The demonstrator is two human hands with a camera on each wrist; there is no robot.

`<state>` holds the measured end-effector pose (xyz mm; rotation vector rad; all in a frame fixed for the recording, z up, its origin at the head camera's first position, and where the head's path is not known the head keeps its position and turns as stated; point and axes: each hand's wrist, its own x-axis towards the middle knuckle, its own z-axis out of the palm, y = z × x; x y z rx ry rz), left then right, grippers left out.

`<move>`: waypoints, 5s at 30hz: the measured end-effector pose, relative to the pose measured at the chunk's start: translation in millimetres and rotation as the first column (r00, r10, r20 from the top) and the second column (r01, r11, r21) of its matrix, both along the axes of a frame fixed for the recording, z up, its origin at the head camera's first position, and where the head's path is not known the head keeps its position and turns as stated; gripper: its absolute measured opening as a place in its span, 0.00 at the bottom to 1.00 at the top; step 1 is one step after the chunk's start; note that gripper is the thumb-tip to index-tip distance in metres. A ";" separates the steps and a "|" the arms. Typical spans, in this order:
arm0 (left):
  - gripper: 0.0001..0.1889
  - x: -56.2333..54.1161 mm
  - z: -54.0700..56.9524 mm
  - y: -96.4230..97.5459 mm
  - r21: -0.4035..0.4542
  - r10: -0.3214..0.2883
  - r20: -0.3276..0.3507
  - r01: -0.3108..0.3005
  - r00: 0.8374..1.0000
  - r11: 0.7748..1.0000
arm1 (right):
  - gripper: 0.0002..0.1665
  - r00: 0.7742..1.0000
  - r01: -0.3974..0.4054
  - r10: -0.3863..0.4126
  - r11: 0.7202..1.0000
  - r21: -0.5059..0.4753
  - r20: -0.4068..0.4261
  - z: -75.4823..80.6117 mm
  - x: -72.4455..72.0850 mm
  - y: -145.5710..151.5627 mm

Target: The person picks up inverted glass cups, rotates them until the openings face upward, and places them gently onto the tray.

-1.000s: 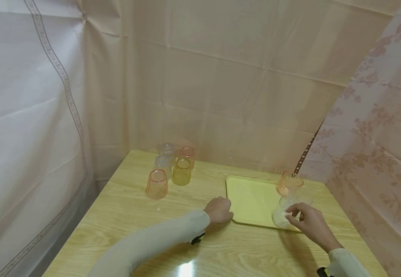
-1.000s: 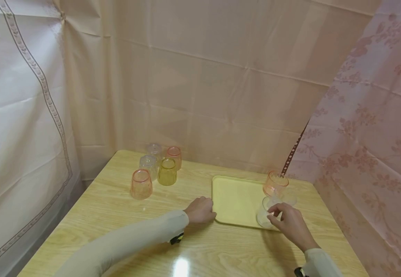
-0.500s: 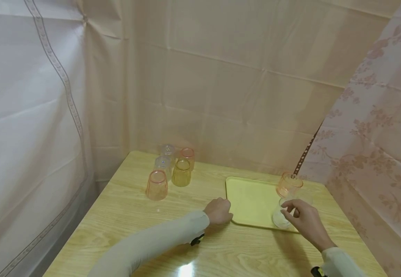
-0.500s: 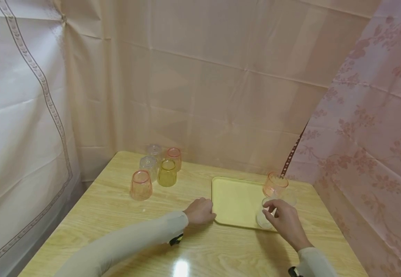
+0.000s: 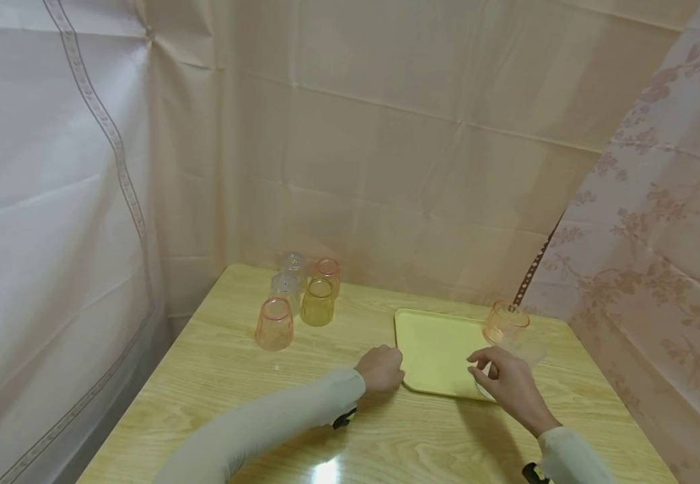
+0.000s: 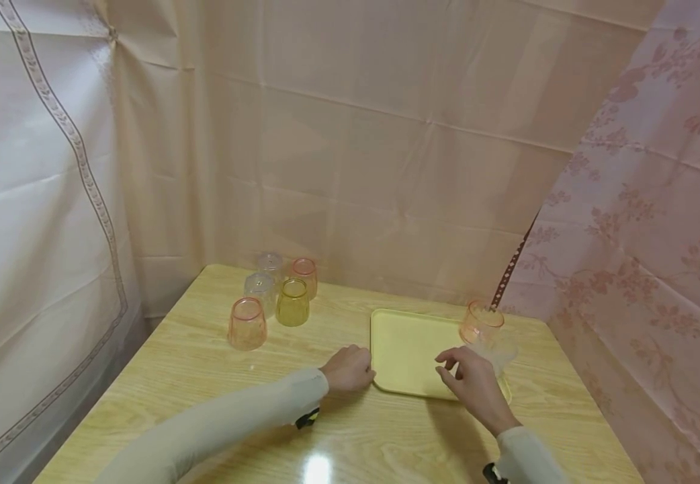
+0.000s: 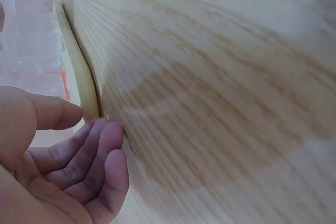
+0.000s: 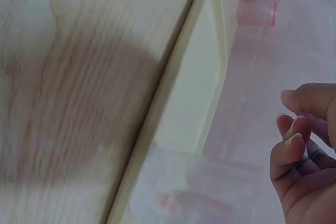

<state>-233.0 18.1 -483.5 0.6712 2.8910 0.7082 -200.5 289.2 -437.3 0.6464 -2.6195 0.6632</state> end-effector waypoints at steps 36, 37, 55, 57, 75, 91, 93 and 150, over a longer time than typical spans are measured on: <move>0.26 -1.9 -2.4 -5.7 0.027 0.025 -0.046 -0.024 0.999 0.999 | 0.04 0.945 -0.159 0.144 0.987 0.027 0.294 -44.8 -5.2 -63.4; 0.26 -2.1 -2.5 -5.7 0.027 0.025 -0.043 -0.024 0.999 0.999 | 0.04 0.946 -0.161 0.147 0.987 0.025 0.289 -45.6 -5.3 -63.8; 0.25 -8.7 0.5 -18.4 0.011 -0.046 -0.084 0.047 0.995 0.999 | 0.08 0.956 -0.133 0.112 0.989 0.062 0.271 -53.6 -9.9 -76.4; 0.23 -13.5 3.6 -23.9 -0.019 -0.114 -0.128 0.112 0.985 0.994 | 0.09 0.954 -0.135 0.113 0.989 0.060 0.279 -53.5 -9.6 -76.5; 0.06 -38.2 73.0 -122.5 -0.083 -0.281 -0.259 0.268 0.924 0.960 | 0.08 0.943 -0.152 0.138 0.988 0.022 0.301 -53.6 -13.1 -75.8; 0.05 -35.2 92.5 -202.5 -0.080 -0.163 -0.416 0.143 0.895 0.986 | 0.07 0.929 -0.161 0.145 0.987 0.020 0.341 -48.9 -12.6 -73.4; 0.07 -35.6 92.0 -210.6 -0.088 -0.146 -0.403 0.121 0.903 0.989 | 0.07 0.928 -0.158 0.143 0.987 0.017 0.343 -49.6 -13.5 -73.9; 0.22 -32.3 76.2 -259.3 -0.165 -0.061 -0.184 0.030 0.981 0.986 | 0.06 0.939 -0.170 0.145 0.984 0.057 0.312 -51.5 -17.6 -77.7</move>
